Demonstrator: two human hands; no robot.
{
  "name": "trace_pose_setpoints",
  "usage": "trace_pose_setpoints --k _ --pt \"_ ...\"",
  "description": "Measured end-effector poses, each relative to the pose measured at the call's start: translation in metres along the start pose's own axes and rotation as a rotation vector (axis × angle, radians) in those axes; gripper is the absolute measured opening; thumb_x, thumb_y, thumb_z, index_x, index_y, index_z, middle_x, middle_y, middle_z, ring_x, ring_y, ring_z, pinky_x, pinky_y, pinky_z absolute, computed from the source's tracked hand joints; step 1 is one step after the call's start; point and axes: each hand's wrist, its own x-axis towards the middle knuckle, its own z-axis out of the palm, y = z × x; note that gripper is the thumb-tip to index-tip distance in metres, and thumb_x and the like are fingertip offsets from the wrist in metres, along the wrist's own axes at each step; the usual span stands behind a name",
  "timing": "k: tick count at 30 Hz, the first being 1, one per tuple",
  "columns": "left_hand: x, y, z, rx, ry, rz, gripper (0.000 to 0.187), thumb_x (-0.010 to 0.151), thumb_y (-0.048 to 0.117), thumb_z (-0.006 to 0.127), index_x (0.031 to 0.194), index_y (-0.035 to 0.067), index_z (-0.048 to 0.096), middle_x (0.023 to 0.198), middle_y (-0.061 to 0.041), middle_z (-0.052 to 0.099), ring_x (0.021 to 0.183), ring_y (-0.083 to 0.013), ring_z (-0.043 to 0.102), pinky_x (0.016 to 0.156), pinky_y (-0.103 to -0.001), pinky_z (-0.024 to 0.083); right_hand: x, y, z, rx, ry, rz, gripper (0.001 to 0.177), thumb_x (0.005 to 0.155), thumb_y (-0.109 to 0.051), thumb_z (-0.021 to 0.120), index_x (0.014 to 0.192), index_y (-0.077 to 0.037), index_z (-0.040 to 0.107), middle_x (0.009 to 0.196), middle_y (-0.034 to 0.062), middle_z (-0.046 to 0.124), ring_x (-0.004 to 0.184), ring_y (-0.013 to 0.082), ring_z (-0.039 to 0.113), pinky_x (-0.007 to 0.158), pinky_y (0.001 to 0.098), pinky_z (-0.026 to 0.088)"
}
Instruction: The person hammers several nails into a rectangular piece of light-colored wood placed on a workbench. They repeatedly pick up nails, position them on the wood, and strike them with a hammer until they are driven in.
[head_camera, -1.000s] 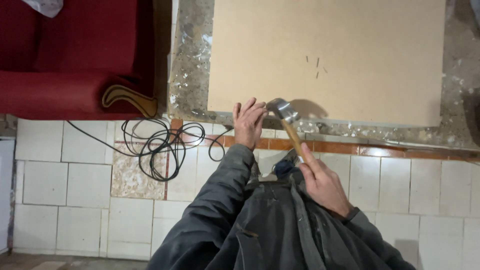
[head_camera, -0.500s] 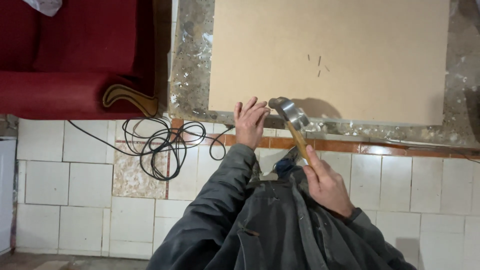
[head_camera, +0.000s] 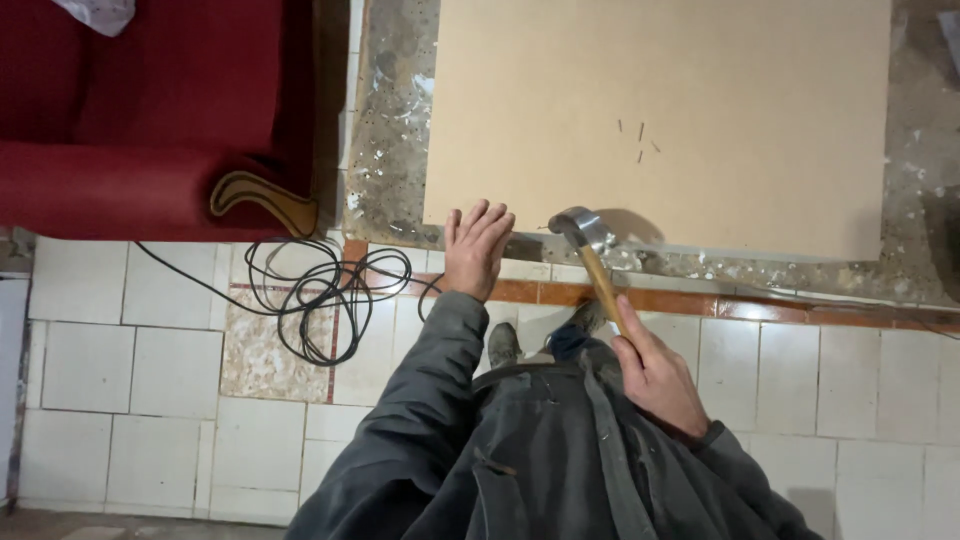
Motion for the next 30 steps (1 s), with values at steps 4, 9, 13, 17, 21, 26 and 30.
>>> trace_pose_setpoints --k 4,9,13,17,21,26,30 --pt "-0.004 -0.004 -0.002 -0.027 0.055 0.018 0.025 0.097 0.018 0.074 0.122 0.019 0.074 0.134 0.001 0.07 0.137 -0.0231 0.058 0.121 -0.054 0.032 -0.004 0.002 -0.003 -0.016 0.085 -0.073 0.056 0.099 -0.017 0.062 0.153 -0.018 0.047 0.124 0.0248 0.07 0.107 0.0389 0.073 0.085 0.0428 0.059" --pt "-0.001 -0.003 -0.002 -0.042 0.094 0.039 0.026 0.096 0.017 0.074 0.122 0.019 0.074 0.133 0.001 0.07 0.136 -0.0219 0.058 0.121 -0.054 0.032 0.008 0.002 0.012 -0.057 0.056 -0.171 0.058 0.098 -0.015 0.065 0.153 -0.012 0.047 0.119 0.0234 0.071 0.095 0.0379 0.075 0.079 0.0414 0.061" --pt "-0.004 0.001 -0.003 -0.054 0.073 0.038 0.027 0.096 0.013 0.074 0.122 0.019 0.075 0.134 0.0 0.07 0.137 -0.0229 0.058 0.122 -0.054 0.031 0.01 -0.014 0.006 -0.086 -0.055 -0.09 0.061 0.095 -0.011 0.067 0.153 -0.011 0.048 0.109 0.0227 0.072 0.087 0.0406 0.074 0.073 0.0449 0.06" --pt "-0.001 -0.002 0.0 -0.069 0.082 0.024 0.028 0.094 0.012 0.076 0.121 0.019 0.076 0.133 0.0 0.07 0.136 -0.0225 0.058 0.122 -0.054 0.031 0.002 -0.001 0.003 -0.087 0.098 -0.281 0.059 0.095 -0.012 0.066 0.152 -0.011 0.048 0.103 0.023 0.071 0.082 0.0407 0.073 0.068 0.0451 0.059" --pt "-0.001 0.001 -0.001 -0.052 0.096 0.03 0.027 0.093 0.012 0.076 0.12 0.019 0.076 0.131 0.0 0.071 0.136 -0.0228 0.059 0.121 -0.055 0.032 0.009 0.009 0.014 -0.094 0.027 -0.189 0.061 0.097 -0.015 0.064 0.154 -0.011 0.043 0.105 0.0228 0.071 0.079 0.0381 0.074 0.067 0.0423 0.06" --pt "-0.002 0.002 -0.003 -0.053 0.101 0.02 0.023 0.096 0.014 0.075 0.118 0.019 0.076 0.131 0.001 0.071 0.136 -0.0223 0.059 0.122 -0.054 0.033 0.016 -0.004 0.013 -0.068 0.014 -0.136 0.06 0.098 -0.014 0.064 0.156 -0.012 0.045 0.11 0.0255 0.071 0.088 0.0414 0.074 0.07 0.0446 0.06" --pt "0.0 0.007 -0.007 -0.057 0.086 0.006 0.022 0.096 0.015 0.076 0.117 0.018 0.077 0.131 0.0 0.071 0.135 -0.0223 0.059 0.121 -0.054 0.033 0.001 0.02 0.018 -0.058 0.146 -0.237 0.058 0.099 -0.015 0.063 0.155 -0.014 0.044 0.116 0.0273 0.07 0.093 0.0418 0.074 0.075 0.0451 0.061"
